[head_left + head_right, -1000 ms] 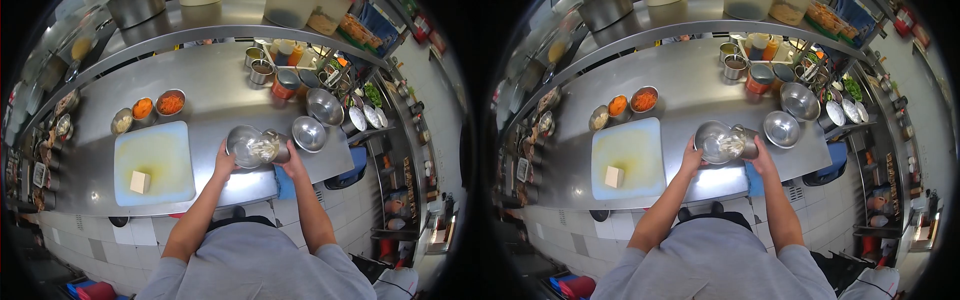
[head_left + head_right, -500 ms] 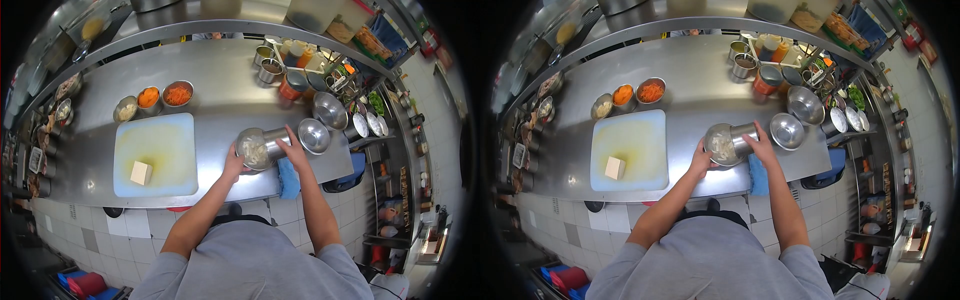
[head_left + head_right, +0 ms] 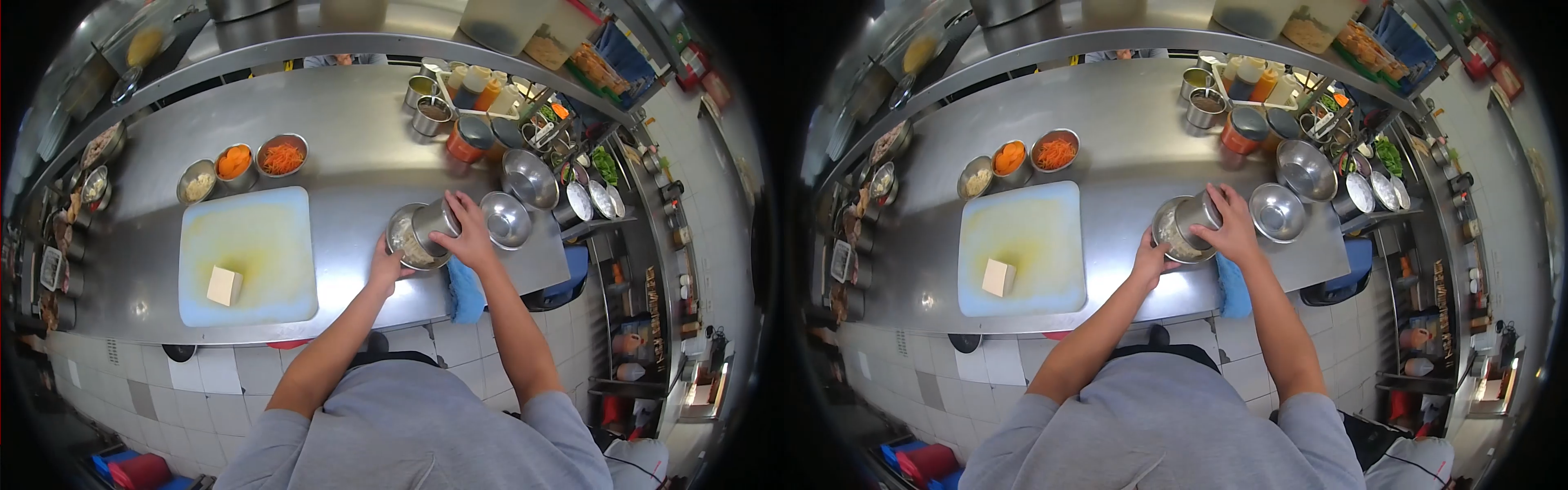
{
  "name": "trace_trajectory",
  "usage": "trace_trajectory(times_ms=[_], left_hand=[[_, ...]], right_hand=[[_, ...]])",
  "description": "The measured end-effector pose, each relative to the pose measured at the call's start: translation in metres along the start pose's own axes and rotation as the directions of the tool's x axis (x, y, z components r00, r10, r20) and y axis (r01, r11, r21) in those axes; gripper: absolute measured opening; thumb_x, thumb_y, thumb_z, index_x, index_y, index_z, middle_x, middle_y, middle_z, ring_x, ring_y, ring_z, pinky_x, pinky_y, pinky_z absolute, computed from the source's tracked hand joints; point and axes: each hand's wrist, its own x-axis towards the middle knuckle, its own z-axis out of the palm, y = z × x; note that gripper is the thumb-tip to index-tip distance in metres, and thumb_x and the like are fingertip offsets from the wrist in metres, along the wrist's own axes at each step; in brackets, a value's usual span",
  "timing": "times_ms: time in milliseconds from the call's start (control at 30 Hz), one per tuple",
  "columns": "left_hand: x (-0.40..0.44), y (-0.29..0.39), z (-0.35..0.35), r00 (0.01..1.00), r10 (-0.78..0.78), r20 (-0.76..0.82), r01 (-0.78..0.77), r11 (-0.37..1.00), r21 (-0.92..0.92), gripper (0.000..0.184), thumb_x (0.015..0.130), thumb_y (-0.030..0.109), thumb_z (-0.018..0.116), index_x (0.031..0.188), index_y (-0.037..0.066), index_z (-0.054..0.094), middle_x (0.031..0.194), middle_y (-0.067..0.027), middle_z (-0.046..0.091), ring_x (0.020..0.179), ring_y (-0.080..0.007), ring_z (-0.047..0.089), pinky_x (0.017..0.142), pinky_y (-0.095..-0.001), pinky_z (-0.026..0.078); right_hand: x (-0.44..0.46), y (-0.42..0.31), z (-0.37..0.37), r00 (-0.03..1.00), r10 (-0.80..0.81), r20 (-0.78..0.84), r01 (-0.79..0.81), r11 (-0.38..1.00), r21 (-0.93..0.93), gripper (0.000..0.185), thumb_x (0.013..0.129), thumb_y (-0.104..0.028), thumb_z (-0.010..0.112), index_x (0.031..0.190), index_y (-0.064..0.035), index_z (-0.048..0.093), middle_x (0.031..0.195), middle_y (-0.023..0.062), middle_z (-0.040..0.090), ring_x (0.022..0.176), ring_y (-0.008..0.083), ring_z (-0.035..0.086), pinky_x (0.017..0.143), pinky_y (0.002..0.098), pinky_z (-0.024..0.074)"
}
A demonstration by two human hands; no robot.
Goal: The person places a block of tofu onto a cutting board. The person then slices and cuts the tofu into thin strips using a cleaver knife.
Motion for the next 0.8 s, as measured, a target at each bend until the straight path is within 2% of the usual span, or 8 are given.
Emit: trace_trajectory(times_ms=[67,167,333,367,400,600,667,800], left_hand=[[0.000,0.009,0.004,1.000,-0.022,0.015,0.022,1.000,0.000,0.074,0.101,0.002,0.056,0.165,0.018,0.025,0.155,-0.0134,0.046,0.122,-0.0283,0.065,0.083,-0.0406,0.067],[-0.001,0.001,-0.004,0.998,-0.057,0.037,0.059,0.997,-0.041,0.069,0.103,0.008,0.058,0.165,0.016,0.027,0.157,-0.0122,0.045,0.127,-0.0259,0.061,0.090,-0.0430,0.063],[-0.011,-0.001,-0.020,0.999,-0.007,-0.048,0.008,0.999,0.039,0.064,0.104,0.016,0.060,0.163,0.016,0.034,0.156,-0.0107,0.047,0.121,-0.0208,0.060,0.092,-0.0389,0.057],[-0.023,0.005,-0.023,0.995,0.080,-0.059,-0.068,0.980,0.189,0.063,0.105,0.018,0.062,0.162,0.013,0.036,0.157,-0.0113,0.048,0.122,-0.0209,0.061,0.093,-0.0373,0.057],[-0.028,0.005,-0.028,0.984,0.169,-0.054,-0.142,0.932,0.335,0.062,0.105,0.019,0.064,0.161,0.010,0.038,0.157,-0.0118,0.048,0.123,-0.0211,0.061,0.094,-0.0357,0.057],[-0.081,0.035,-0.021,0.880,0.276,0.386,-0.444,0.768,0.463,0.085,0.088,0.013,0.084,0.160,0.008,0.039,0.159,-0.0119,0.046,0.133,-0.0244,0.056,0.101,-0.0378,0.055],[-0.093,0.039,-0.024,0.850,0.283,0.443,-0.476,0.772,0.422,0.095,0.083,0.012,0.089,0.162,0.007,0.036,0.161,-0.0124,0.045,0.139,-0.0270,0.053,0.107,-0.0410,0.054],[-0.106,0.033,-0.068,0.828,0.262,0.496,-0.432,0.862,0.266,0.105,0.084,0.009,0.086,0.168,0.005,0.023,0.166,-0.0156,0.039,0.152,-0.0296,0.039,0.123,-0.0482,0.038]], right_hand=[[-0.001,0.022,0.005,0.999,0.041,-0.013,-0.040,0.999,0.017,0.094,0.079,-0.032,0.090,0.160,-0.0113,0.047,0.156,0.0213,0.048,0.146,0.0374,0.046,0.120,0.0432,0.0387],[-0.016,0.043,0.010,0.924,0.352,-0.149,-0.202,0.780,0.592,0.081,0.095,-0.028,0.078,0.164,-0.0104,0.040,0.162,0.0173,0.045,0.151,0.0295,0.041,0.122,0.0381,0.0343],[-0.045,0.073,0.011,0.839,0.542,-0.038,-0.300,0.521,0.799,0.068,0.103,-0.031,0.069,0.163,-0.0114,0.041,0.155,0.0152,0.052,0.147,0.0269,0.047,0.120,0.0387,0.0380],[-0.053,0.078,0.011,0.801,0.590,0.096,-0.289,0.241,0.927,0.064,0.105,-0.035,0.066,0.160,-0.0120,0.044,0.153,0.0135,0.054,0.143,0.0268,0.051,0.117,0.0404,0.0416],[-0.058,0.078,0.008,0.770,0.593,0.235,-0.248,-0.060,0.967,0.060,0.107,-0.038,0.063,0.158,-0.0127,0.046,0.152,0.0117,0.055,0.140,0.0268,0.055,0.115,0.0421,0.0453],[-0.079,0.016,0.012,0.838,0.283,0.467,-0.297,-0.481,0.825,0.080,0.106,-0.073,0.032,0.157,-0.0121,0.045,0.156,0.0130,0.053,0.143,0.0327,0.053,0.117,0.0526,0.0458],[-0.083,-0.006,0.033,0.802,0.301,0.517,-0.319,-0.516,0.795,0.080,0.106,-0.072,0.033,0.156,-0.0110,0.045,0.153,0.0134,0.056,0.138,0.0320,0.058,0.111,0.0522,0.0525],[-0.085,-0.044,0.052,0.777,0.112,0.619,-0.529,-0.416,0.740,0.083,0.106,-0.073,0.027,0.161,-0.0118,0.039,0.160,0.0120,0.049,0.146,0.0312,0.050,0.121,0.0523,0.0411]])
